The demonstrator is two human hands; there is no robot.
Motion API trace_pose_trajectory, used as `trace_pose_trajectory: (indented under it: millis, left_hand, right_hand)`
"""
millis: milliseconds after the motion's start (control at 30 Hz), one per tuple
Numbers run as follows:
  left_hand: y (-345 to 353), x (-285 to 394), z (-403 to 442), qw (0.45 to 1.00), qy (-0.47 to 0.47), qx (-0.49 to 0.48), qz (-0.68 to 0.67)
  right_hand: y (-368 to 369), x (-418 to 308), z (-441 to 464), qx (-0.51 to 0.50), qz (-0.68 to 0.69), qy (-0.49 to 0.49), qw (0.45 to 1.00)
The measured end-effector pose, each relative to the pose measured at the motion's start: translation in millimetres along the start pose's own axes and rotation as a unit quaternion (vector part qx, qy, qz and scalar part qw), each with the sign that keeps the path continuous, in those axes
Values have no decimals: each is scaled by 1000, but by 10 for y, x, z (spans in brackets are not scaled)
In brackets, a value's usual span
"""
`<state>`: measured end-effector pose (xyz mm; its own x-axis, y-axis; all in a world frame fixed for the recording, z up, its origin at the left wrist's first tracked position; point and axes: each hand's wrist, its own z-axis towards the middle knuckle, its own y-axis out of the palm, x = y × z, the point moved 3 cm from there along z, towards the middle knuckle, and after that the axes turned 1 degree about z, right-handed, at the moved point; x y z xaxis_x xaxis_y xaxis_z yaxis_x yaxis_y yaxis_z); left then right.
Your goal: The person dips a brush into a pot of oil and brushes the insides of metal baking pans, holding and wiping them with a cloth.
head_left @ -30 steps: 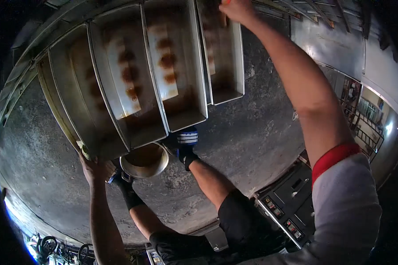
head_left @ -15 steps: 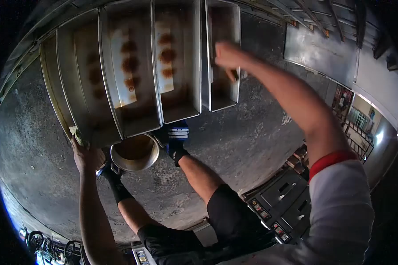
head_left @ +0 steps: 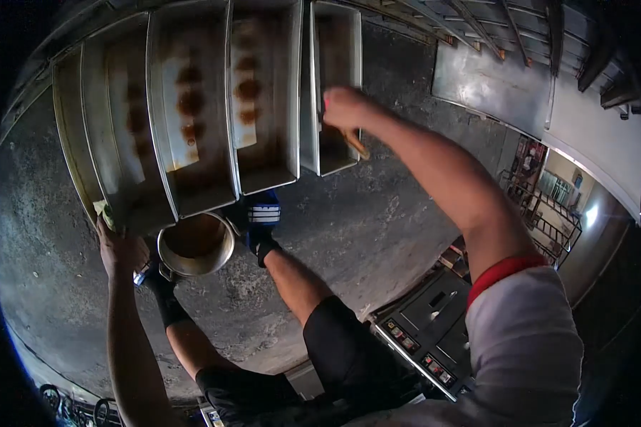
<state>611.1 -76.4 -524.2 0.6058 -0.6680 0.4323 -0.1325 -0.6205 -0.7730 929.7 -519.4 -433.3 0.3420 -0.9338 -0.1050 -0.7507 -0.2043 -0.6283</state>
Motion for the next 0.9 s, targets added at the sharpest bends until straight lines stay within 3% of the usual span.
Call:
trace_pose_trajectory:
  millis: [67, 133, 167, 233, 267, 300, 333, 467, 500, 567, 600, 633, 667, 767, 833, 900]
  left_hand:
    - [16, -53, -22, 999, 1, -19, -26]
    - [-24, 59, 2, 999, -16, -31, -34]
    - [-66, 67, -19, 998, -28, -49, -39]
    - [-39, -25, -32, 998, -11, -49, -46]
    - [-48, -36, -14, 997, 6, -44, -58]
    - [-114, 46, -59, 998, 34, -43, -14]
    - [-187, 66, -72, 999, 36, -37, -12]
    - [-391, -492, -210, 992, -3, -40, -116]
    - [-444, -751, -231, 957, -96, -18, -275]
    - [-544, -1015, -338, 887, -183, -1, -423]
    - [-681, -1067, -402, 955, -123, 12, -268]
    - [-802, -1070, -444, 992, -56, 30, -106]
    - [-865, -1049, -478, 992, -54, 35, -109]
    - [-1016, -1054, -619, 997, -55, 34, -49]
    - [-1029, -1190, -642, 993, -95, 24, -66]
    - [-1081, -1145, -623, 992, -113, 24, -53]
  right_hand:
    - [-498, 208, 310, 110, -26, 100, 989]
    - [-1170, 149, 475, 258, -36, 129, 957]
    - [-1068, 144, 422, 255, -32, 130, 958]
    - [-686, 119, 221, 145, 83, 136, 977]
    - [-229, 175, 91, 125, 89, 114, 982]
    - [360, 388, 56, 85, 7, 83, 993]
    - [664, 345, -235, 45, 62, 36, 996]
    - [495, 251, -753, 226, 172, 56, 957]
    - [341, 309, -755, 200, 173, 87, 961]
    - [-96, 264, -701, 227, 193, 123, 947]
    - [-219, 306, -680, 253, 211, 155, 931]
    - [-36, 446, -596, 316, 131, 101, 934]
    - [125, 282, -730, 238, 116, 140, 954]
    - [668, 141, -817, 167, 108, 68, 978]
    - [473, 210, -748, 341, 106, 123, 926]
    - [219, 218, -561, 396, 112, 114, 904]
